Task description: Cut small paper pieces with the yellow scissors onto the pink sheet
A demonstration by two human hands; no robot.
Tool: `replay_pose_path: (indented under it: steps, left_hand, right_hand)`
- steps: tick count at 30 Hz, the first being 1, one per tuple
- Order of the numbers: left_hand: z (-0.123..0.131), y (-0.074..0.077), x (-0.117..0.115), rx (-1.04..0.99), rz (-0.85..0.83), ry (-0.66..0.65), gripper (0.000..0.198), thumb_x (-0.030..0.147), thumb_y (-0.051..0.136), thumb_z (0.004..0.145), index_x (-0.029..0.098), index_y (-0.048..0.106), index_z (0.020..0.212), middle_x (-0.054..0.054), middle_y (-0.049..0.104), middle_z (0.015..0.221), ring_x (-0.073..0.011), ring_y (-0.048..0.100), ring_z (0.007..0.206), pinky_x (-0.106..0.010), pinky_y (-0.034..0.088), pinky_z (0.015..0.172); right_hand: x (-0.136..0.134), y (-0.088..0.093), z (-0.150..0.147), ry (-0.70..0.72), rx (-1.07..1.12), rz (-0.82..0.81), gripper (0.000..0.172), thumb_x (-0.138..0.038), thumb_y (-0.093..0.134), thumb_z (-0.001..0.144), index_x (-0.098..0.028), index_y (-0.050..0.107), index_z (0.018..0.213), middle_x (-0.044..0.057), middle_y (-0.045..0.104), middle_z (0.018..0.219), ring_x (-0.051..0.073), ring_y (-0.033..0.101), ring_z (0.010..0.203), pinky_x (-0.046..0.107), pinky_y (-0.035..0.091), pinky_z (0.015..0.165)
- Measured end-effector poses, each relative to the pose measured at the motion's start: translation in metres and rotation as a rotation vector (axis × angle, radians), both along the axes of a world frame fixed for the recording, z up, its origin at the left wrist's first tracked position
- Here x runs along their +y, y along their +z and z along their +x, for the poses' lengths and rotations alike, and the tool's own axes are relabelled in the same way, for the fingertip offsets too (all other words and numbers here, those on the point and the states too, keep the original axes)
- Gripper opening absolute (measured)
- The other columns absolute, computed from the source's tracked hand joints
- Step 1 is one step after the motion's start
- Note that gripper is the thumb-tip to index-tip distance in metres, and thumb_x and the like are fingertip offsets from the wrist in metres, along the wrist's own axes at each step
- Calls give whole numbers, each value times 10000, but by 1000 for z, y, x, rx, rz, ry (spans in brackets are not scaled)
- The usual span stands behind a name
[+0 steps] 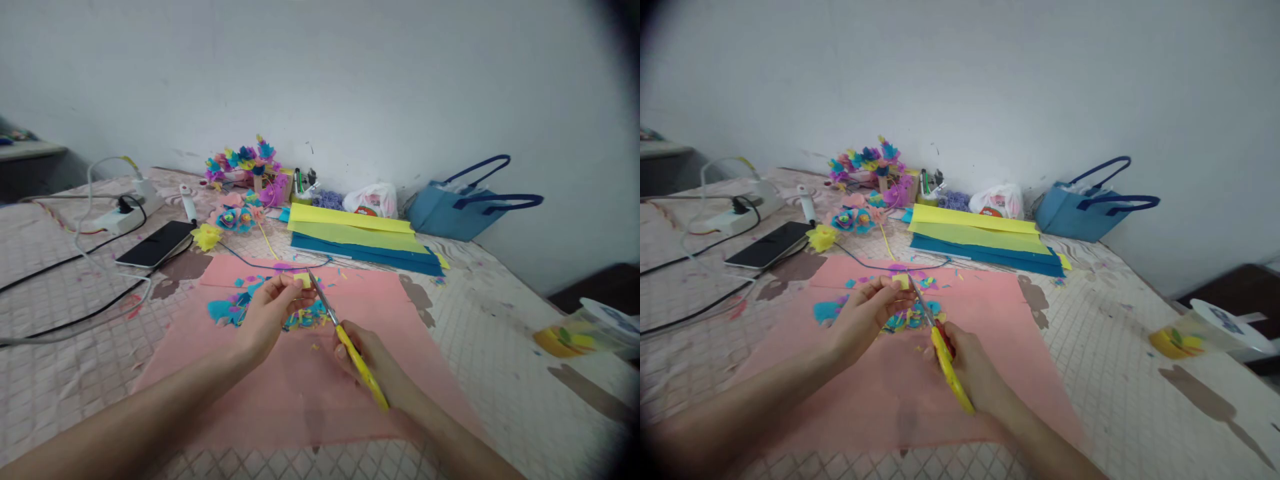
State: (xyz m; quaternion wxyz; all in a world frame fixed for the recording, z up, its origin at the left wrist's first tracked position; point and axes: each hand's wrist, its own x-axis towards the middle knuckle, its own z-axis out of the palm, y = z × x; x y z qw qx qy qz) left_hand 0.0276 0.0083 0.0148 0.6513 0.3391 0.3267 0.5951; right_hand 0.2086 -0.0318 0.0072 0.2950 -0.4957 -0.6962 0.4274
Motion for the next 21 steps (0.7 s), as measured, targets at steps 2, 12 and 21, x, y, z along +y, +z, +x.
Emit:
replay_pose_path:
  steps: [2,12,21]
  left_hand:
    - [0,0,0,-4,-10,-2,209,265,712,734,150,547,678,-36,700,753,-159,672,754,-304,522,766]
    - [0,2,0,-3,-11,-14,186,259,699,744,140,572,678,-36,687,702,-144,658,712,-276,520,726]
    - [-1,2,1,3,-9,-20,160,245,694,752,128,599,697,-48,692,726,-145,657,723,-268,525,722]
  right_hand:
    - [0,2,-1,4,12,-26,299,-462,584,772,-206,454,689,-9,511,632,129,438,563,235,309,502]
    - [-1,11,-2,-2,1,-55,256,-405,601,752,-204,461,678,-11,518,629,133,451,565,241,319,513]
    - [1,2,2,-10,-11,-42,150,-289,573,754,-198,471,692,0,568,658,134,472,592,232,338,509]
